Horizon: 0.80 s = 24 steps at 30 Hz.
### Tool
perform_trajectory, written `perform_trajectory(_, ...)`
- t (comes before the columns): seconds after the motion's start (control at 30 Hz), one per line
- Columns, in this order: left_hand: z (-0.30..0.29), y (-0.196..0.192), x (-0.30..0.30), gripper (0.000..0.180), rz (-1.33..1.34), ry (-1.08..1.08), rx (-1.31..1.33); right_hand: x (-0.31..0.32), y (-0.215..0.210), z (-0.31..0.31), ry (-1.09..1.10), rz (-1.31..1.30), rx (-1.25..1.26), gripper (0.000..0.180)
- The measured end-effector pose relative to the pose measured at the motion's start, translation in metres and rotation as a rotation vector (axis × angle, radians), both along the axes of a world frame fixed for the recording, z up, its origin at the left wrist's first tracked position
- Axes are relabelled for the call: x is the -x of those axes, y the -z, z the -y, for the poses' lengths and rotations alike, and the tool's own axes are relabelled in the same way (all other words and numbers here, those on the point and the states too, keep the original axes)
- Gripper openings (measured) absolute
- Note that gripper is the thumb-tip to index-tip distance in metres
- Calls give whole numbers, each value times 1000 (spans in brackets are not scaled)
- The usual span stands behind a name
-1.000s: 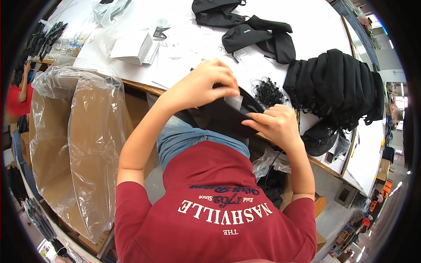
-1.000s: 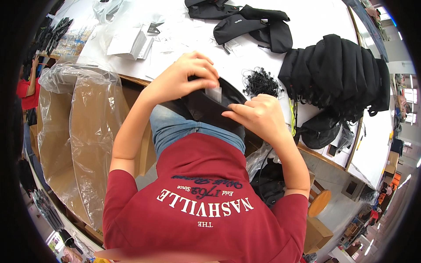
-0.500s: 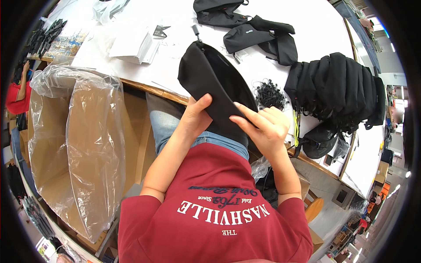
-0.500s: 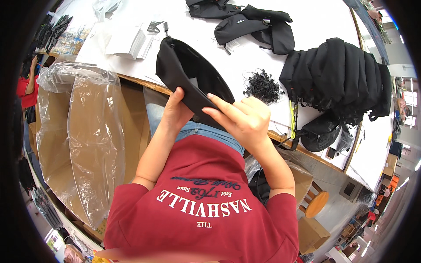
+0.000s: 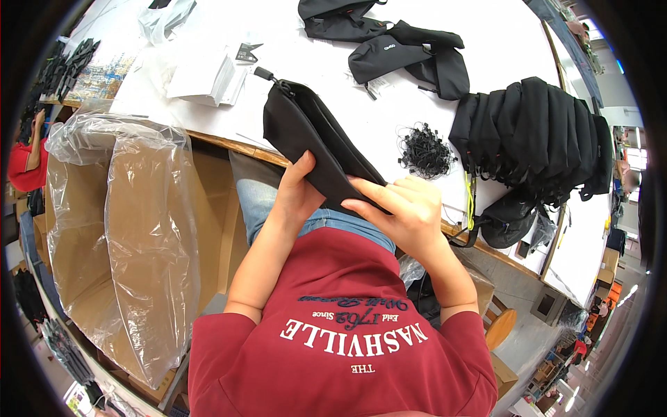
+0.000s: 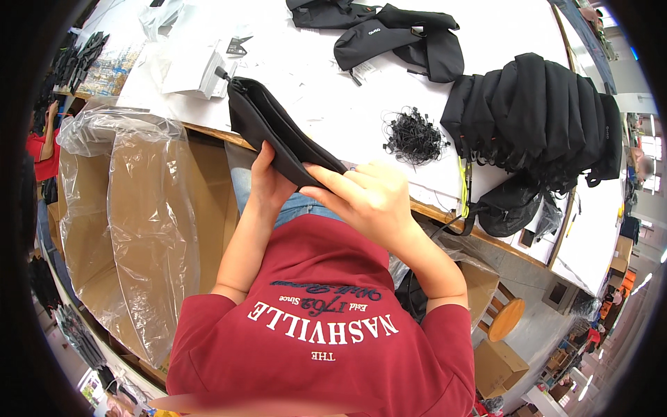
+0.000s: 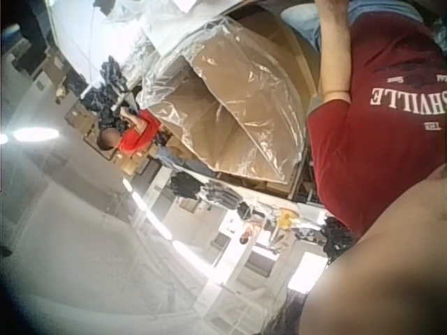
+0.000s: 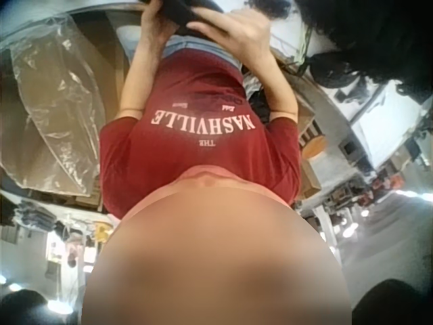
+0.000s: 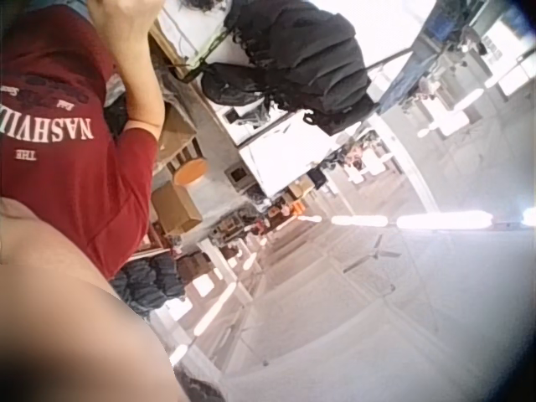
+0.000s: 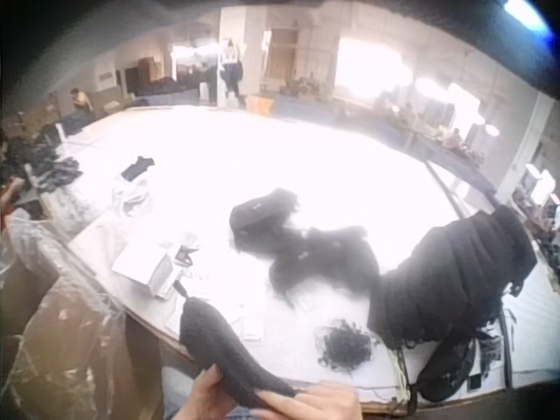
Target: Inserting product tags and instructional cards into small black pouches or equipment bags.
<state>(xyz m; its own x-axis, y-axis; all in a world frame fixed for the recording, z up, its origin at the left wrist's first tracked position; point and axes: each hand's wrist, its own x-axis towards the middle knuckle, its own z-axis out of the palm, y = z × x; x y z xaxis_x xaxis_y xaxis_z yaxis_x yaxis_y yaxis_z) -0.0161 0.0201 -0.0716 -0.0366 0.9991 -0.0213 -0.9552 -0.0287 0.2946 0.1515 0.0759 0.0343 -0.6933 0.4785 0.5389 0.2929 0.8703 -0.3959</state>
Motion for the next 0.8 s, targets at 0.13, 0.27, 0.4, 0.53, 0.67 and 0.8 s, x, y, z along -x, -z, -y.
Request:
perform_trajectory(0.13, 0, -5, -2, 45, 16, -13, 23, 0, 5, 6, 87, -31, 88, 32)
perform_trajectory(0.27, 1, -3, -3, 41, 3, -35, 111, -2, 11, 4, 92, -8, 58, 31)
perform_trajectory(0.4, -5, -6, -5, 34, -43, -79, 248, -3, 13, 2, 93, 34, 158, 26)
perform_trajectory(0.53, -9, -12, -6, 31, 61, -118, 294, -5, 17, 4, 210, -28, 302, 18)
perform_trajectory(0.67, -10, -14, -8, 28, 26, -164, 343, -6, 31, 8, 235, -139, 265, 15)
perform_trajectory(0.8, -9, -12, -8, 27, 37, -163, 382, -7, 28, 7, 223, -27, 261, 14)
